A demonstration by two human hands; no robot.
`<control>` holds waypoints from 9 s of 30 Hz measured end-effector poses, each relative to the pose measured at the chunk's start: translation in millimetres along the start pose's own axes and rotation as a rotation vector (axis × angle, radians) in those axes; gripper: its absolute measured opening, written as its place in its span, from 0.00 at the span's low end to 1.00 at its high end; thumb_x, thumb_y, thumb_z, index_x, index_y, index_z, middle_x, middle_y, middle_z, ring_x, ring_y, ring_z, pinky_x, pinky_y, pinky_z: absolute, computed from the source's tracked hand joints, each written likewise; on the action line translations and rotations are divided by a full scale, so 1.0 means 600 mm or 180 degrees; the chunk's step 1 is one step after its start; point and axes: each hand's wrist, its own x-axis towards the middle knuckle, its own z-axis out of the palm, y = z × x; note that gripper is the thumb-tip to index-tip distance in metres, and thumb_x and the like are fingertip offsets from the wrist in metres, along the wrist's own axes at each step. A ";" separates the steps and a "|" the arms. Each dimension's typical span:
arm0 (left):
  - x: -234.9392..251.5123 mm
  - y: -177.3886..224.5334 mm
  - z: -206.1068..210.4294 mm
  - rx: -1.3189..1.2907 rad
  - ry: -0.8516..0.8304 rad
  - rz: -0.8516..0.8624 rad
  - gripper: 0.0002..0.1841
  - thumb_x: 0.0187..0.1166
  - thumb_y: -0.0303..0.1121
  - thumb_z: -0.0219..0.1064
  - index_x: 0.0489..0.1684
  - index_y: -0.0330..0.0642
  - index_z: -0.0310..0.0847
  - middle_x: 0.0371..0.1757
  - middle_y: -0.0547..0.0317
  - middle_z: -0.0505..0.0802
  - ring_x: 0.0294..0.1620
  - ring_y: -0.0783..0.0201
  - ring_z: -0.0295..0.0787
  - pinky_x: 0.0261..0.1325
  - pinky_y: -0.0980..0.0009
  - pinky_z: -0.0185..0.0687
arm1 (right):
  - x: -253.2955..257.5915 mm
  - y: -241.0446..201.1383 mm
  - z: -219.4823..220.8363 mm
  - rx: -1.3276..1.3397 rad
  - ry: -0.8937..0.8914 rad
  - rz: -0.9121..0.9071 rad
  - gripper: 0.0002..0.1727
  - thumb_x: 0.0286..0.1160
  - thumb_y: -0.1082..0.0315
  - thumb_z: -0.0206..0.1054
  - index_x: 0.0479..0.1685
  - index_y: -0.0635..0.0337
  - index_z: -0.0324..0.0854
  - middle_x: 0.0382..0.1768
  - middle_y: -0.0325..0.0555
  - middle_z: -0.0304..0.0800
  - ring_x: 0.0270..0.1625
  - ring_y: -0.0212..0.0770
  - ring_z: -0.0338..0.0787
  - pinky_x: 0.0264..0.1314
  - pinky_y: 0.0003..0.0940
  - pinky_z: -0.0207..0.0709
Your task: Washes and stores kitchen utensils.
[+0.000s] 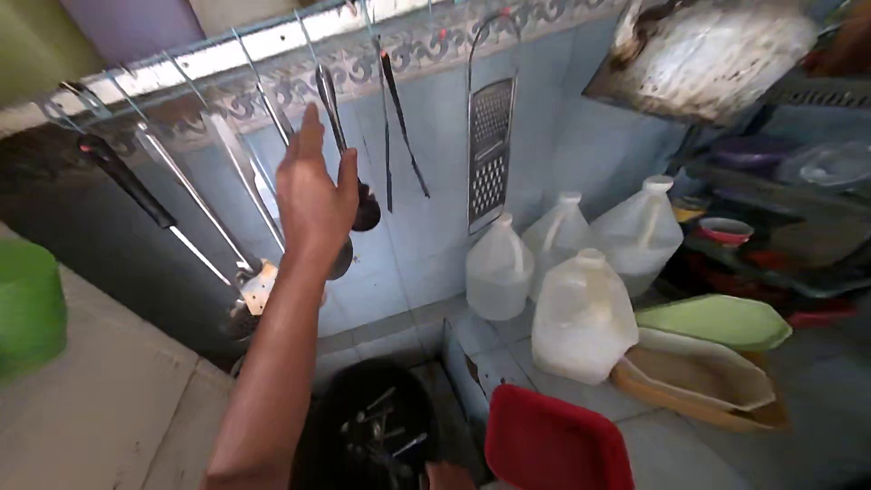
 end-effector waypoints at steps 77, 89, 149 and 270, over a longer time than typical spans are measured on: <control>-0.729 -0.312 0.277 -0.2395 -0.2897 -0.3429 0.22 0.94 0.37 0.51 0.74 0.32 0.78 0.72 0.44 0.86 0.73 0.59 0.83 0.78 0.61 0.76 | 0.128 0.007 -0.005 0.4074 -0.0229 -0.0146 0.17 0.95 0.68 0.44 0.63 0.66 0.78 0.21 0.30 0.70 0.20 0.27 0.72 0.28 0.23 0.75; -0.876 -0.375 0.313 0.0501 -0.4394 -0.1993 0.36 0.85 0.42 0.63 0.94 0.50 0.55 0.96 0.39 0.47 0.95 0.30 0.35 0.89 0.29 0.31 | 0.115 0.029 0.007 0.4267 0.0270 0.0095 0.17 0.94 0.69 0.43 0.61 0.67 0.77 0.19 0.30 0.70 0.19 0.27 0.72 0.26 0.23 0.73; -0.690 -0.242 0.193 -0.4561 -0.1797 -0.4189 0.34 0.89 0.40 0.52 0.95 0.50 0.47 0.79 0.54 0.81 0.54 0.68 0.89 0.46 0.75 0.86 | 0.079 -0.046 -0.064 0.4515 -0.1590 -0.1073 0.17 0.94 0.62 0.42 0.56 0.58 0.77 0.31 0.35 0.86 0.33 0.30 0.87 0.41 0.26 0.85; -0.717 -0.161 0.191 -0.2728 -0.1649 -0.4810 0.12 0.84 0.24 0.64 0.58 0.25 0.82 0.45 0.44 0.96 0.42 0.59 0.96 0.49 0.64 0.92 | 0.090 -0.037 -0.026 0.4941 0.0353 0.0245 0.16 0.92 0.72 0.51 0.72 0.66 0.71 0.47 0.50 0.88 0.43 0.39 0.90 0.46 0.34 0.85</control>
